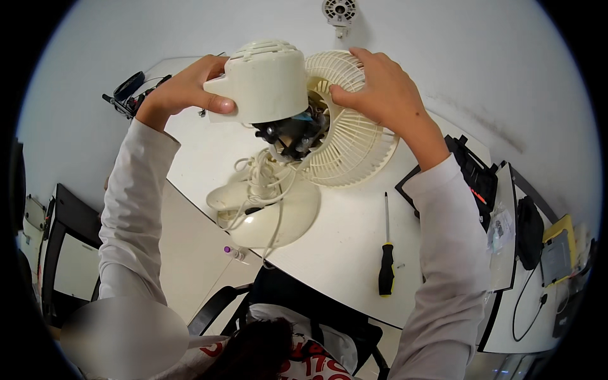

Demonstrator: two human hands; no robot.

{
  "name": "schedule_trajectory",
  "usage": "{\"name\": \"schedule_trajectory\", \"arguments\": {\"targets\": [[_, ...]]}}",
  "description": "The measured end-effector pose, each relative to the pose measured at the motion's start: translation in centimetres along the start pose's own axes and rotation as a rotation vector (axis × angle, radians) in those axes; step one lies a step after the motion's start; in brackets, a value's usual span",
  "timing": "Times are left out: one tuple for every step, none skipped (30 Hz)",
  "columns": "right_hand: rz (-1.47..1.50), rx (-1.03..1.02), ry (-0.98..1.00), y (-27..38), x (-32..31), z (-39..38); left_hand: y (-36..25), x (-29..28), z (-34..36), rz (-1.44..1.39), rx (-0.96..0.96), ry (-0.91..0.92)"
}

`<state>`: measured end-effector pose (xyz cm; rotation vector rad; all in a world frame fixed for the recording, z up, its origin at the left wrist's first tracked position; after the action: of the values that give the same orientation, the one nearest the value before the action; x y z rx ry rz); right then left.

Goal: The person disassembles a white electric fan by removing the rear cover and using a screwdriver to loosen screws on the motor housing. They manipulate the internal wires and components while the fan remains on a white table.

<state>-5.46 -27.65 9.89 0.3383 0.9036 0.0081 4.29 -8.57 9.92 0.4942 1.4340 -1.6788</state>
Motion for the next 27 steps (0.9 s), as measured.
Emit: {"name": "schedule_trajectory", "arguments": {"targets": [[0.011, -0.038, 0.003, 0.4, 0.0, 0.3, -0.1, -0.3, -0.2, 0.014, -0.008, -0.001], [0.022, -0.075, 0.006, 0.8, -0.1, 0.5, -0.2, -0.4, -0.3, 0.027, -0.015, -0.003], [0.051, -0.081, 0.0, 0.8, -0.2, 0.9, -0.3, -0.5, -0.4, 0.04, -0.026, -0.002], [0.081, -0.086, -0.006, 0.6, -0.2, 1.3, 0.2, -0.7, -0.6, 0.01, -0.01, -0.059], [0.11, -0.091, -0.012, 0.6, -0.2, 1.5, 1.2, -0.6, -0.7, -0.02, 0.005, -0.117], [0.089, -0.09, -0.014, 0.8, -0.2, 1.5, 1.8, -0.9, -0.9, -0.049, 0.02, -0.176], [0.058, -0.085, -0.024, 0.6, -0.6, 1.7, 1.3, -0.7, -0.9, -0.077, 0.012, -0.226], [0.026, -0.079, -0.035, 0.5, -1.0, 1.8, 0.5, 0.2, -1.3, -0.107, 0.004, -0.275], [-0.008, -0.057, -0.037, 0.4, -1.2, 1.8, -0.2, 1.2, -1.8, -0.139, -0.003, -0.322], [-0.029, -0.032, -0.036, 0.2, -1.1, 1.9, -1.0, 1.3, -2.1, -0.108, 0.069, -0.426], [-0.051, -0.007, -0.035, -0.1, -1.0, 2.0, -1.6, 1.8, -2.5, -0.146, 0.077, -0.506], [-0.059, -0.008, -0.038, 0.1, -1.1, 2.0, -1.6, 1.9, -2.7, -0.087, 0.108, -0.57], [-0.067, -0.009, -0.04, 0.2, -1.2, 2.0, -1.7, 1.8, -2.9, -0.028, 0.139, -0.634], [-0.076, -0.009, -0.042, 0.2, -1.3, 2.0, -1.4, 1.9, -2.7, -0.049, 0.117, -0.604], [-0.086, -0.019, -0.04, 0.5, -1.3, 2.0, -1.3, 1.6, -2.6, -0.065, 0.094, -0.577], [-0.096, -0.028, -0.038, 0.7, -1.4, 2.0, -1.2, 1.2, -2.5, -0.081, 0.071, -0.549], [-0.106, -0.037, -0.035, 0.9, -1.5, 2.1, -1.1, 0.8, -2.2, -0.16, 0.065, -0.488], [-0.109, -0.039, -0.032, 1.2, -1.6, 2.1, -1.0, 0.3, -2.0, -0.237, 0.053, -0.426], [-0.112, -0.04, -0.028, 1.5, -1.7, 2.2, -1.0, 0.3, -1.6, -0.313, 0.041, -0.363], [-0.115, -0.042, -0.025, 1.8, -1.9, 2.3, -0.8, 0.4, -1.3, -0.39, 0.056, -0.36], [-0.14, -0.026, -0.014, 1.8, -1.8, 2.4, -0.4, 0.4, -1.2, -0.368, 0.045, -0.398], [-0.165, -0.011, -0.003, 1.9, -1.9, 2.5, -0.1, 0.6, -1.3, -0.345, 0.035, -0.436], [-0.19, 0.005, 0.007, 1.8, -1.8, 2.6, 0.0, 0.7, -1.5, -0.323, 0.025, -0.474], [-0.214, 0.008, 0.008, 1.8, -1.7, 2.6, -0.3, 1.0, -1.7, -0.26, 0.025, -0.532], [-0.238, 0.011, 0.01, 1.6, -1.6, 2.8, -0.4, 1.2, -1.5, -0.277, 0.026, -0.529], [-0.263, 0.014, 0.011, 1.4, -1.6, 2.9, -0.5, 1.2, -1.4, -0.296, 0.027, -0.525], [-0.253, -0.009, 0.017, 1.9, -1.8, 3.0, -0.6, 1.0, -1.5, -0.308, 0.025, -0.526]]}}
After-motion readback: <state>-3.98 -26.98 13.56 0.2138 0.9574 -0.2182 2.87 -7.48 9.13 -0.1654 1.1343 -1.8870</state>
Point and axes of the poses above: each hand's wrist, its own z-axis towards the middle knuckle, its own x-axis out of the palm, y = z × x, the point moved 10 cm from there along z, towards the middle knuckle, and after that the axes turned 7 degrees about x, right-handed, at the moved point
